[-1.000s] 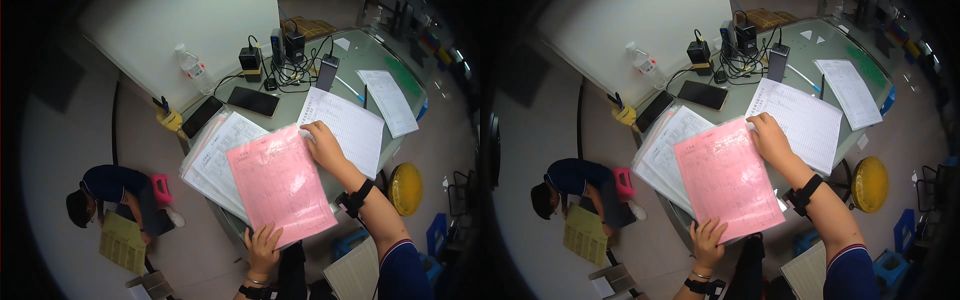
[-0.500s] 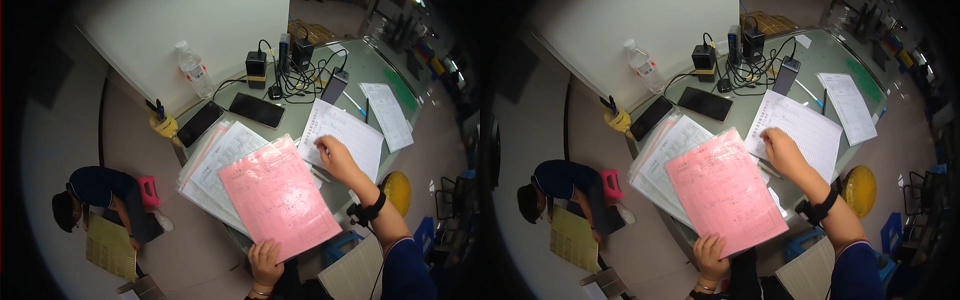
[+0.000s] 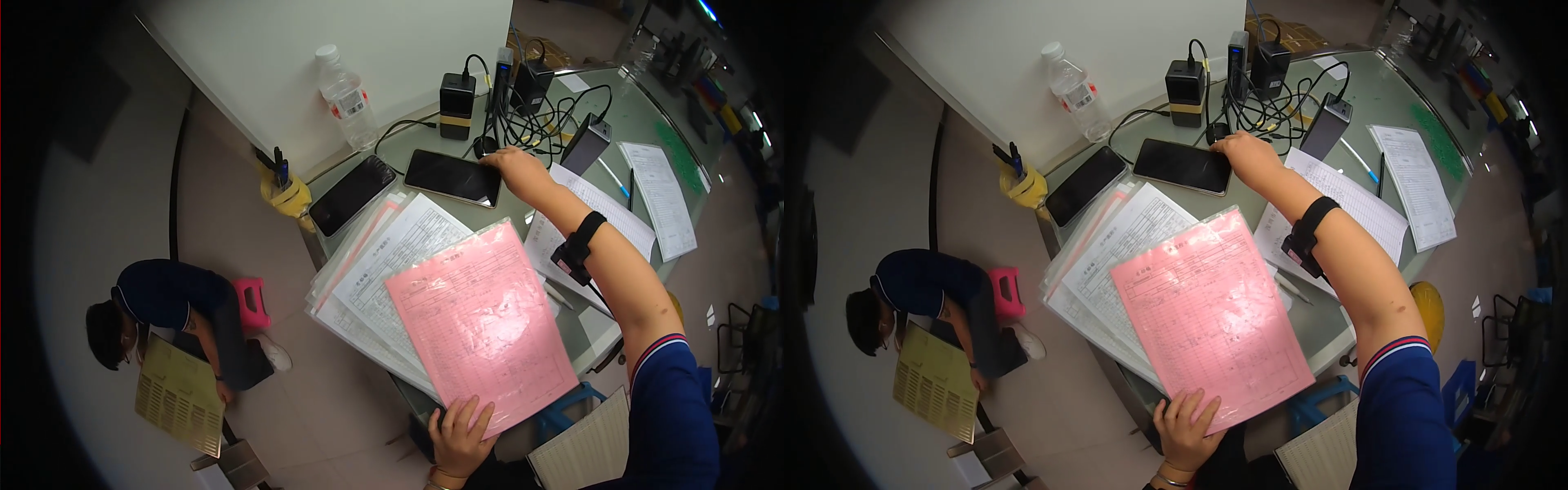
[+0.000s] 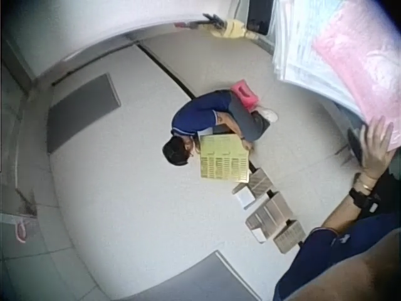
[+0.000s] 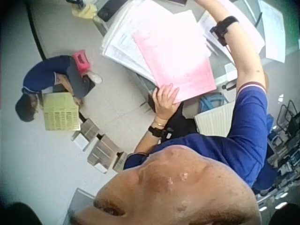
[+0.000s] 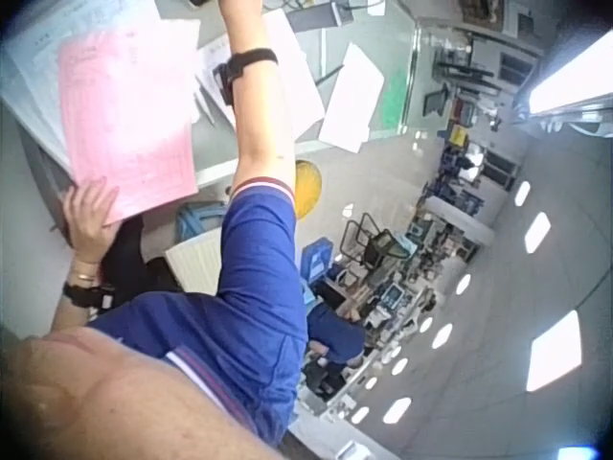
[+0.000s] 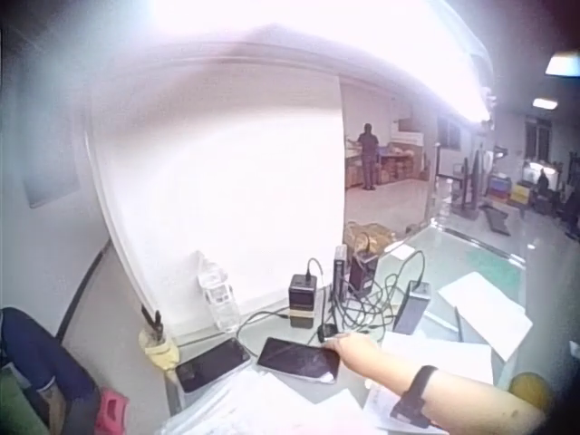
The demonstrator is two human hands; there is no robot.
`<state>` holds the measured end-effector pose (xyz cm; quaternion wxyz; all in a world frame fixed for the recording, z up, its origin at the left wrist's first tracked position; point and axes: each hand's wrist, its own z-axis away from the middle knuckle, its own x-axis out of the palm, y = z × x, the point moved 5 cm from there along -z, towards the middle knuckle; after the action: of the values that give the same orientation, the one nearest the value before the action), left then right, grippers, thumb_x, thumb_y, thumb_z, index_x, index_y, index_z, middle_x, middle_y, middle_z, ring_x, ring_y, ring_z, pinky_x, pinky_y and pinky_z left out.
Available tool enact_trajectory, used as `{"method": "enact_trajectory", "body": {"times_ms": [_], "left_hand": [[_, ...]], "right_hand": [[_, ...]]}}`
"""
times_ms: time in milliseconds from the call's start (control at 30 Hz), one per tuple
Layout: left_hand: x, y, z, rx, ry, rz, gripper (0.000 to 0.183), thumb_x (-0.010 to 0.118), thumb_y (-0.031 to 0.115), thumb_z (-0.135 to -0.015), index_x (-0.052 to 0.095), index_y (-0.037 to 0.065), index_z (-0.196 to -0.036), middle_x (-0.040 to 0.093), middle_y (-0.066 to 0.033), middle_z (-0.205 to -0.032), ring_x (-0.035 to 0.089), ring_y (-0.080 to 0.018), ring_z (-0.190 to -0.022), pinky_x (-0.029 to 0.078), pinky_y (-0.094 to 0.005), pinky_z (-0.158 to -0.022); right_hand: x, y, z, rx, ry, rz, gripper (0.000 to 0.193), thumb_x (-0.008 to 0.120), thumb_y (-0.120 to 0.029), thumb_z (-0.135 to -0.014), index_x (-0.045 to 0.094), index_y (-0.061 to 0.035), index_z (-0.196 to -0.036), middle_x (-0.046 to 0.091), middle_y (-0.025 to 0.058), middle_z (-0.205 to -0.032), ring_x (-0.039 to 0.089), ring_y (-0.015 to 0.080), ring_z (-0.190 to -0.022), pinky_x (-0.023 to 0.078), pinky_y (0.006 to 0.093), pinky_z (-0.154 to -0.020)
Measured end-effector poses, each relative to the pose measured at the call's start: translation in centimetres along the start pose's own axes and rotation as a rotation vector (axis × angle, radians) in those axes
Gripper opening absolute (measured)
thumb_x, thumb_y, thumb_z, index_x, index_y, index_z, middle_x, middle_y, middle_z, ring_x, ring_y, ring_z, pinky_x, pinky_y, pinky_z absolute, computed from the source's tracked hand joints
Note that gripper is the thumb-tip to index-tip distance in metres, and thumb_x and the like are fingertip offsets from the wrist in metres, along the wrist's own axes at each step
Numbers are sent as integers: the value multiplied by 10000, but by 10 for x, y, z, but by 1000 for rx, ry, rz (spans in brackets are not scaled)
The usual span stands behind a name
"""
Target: Checking and marking electronic component panels against a logbook.
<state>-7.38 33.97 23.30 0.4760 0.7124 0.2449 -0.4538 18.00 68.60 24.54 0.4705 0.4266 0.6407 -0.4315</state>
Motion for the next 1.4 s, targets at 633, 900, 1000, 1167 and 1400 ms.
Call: {"method": "enact_trajectory", "body": {"times_ms": [633,900,1000,1167,1400], "left_hand": [[2,4,-1,-5,10,-36,436,757,339,-648,672,223,-1060,541,-8,-1176,441,-244,-1148,262,-500,-1024],[4,7,2,17,23,-76,473,748,319,-632,663,206,-1083,534,-29,-1194,433,-267,-1164,251,-516,-1030],[2,8,4,25,18,-63,473,755,289,-624,659,185,-1075,529,-54,-1200,425,-282,-1181,244,-535,-1043],[4,5,9,47,18,-95,597,791,305,-621,599,142,-1162,514,-91,-1229,397,-319,-1227,221,-561,-1062],[-4,75,44,273,262,-18,412,704,214,-803,569,88,-1171,481,-138,-1255,422,-373,-1191,366,-523,-974]], "right_hand": [[-17,22,24,61,84,70,74,597,-90,-797,631,-41,-842,598,96,-909,579,270,-951,503,369,-805],[-79,38,126,344,-47,-302,215,645,-185,-836,620,2,-937,584,50,-826,546,189,-757,462,278,-652],[-73,15,191,620,-240,-1638,215,643,-212,-881,622,-28,-989,514,-50,-786,389,19,-648,359,168,-557],[-93,-14,286,671,-127,-1983,176,625,-141,-868,586,0,-967,475,-20,-742,403,43,-617,354,172,-525],[-140,10,476,763,239,-1617,124,633,-124,-868,559,-52,-937,622,56,-818,581,78,-685,484,203,-606]]}}
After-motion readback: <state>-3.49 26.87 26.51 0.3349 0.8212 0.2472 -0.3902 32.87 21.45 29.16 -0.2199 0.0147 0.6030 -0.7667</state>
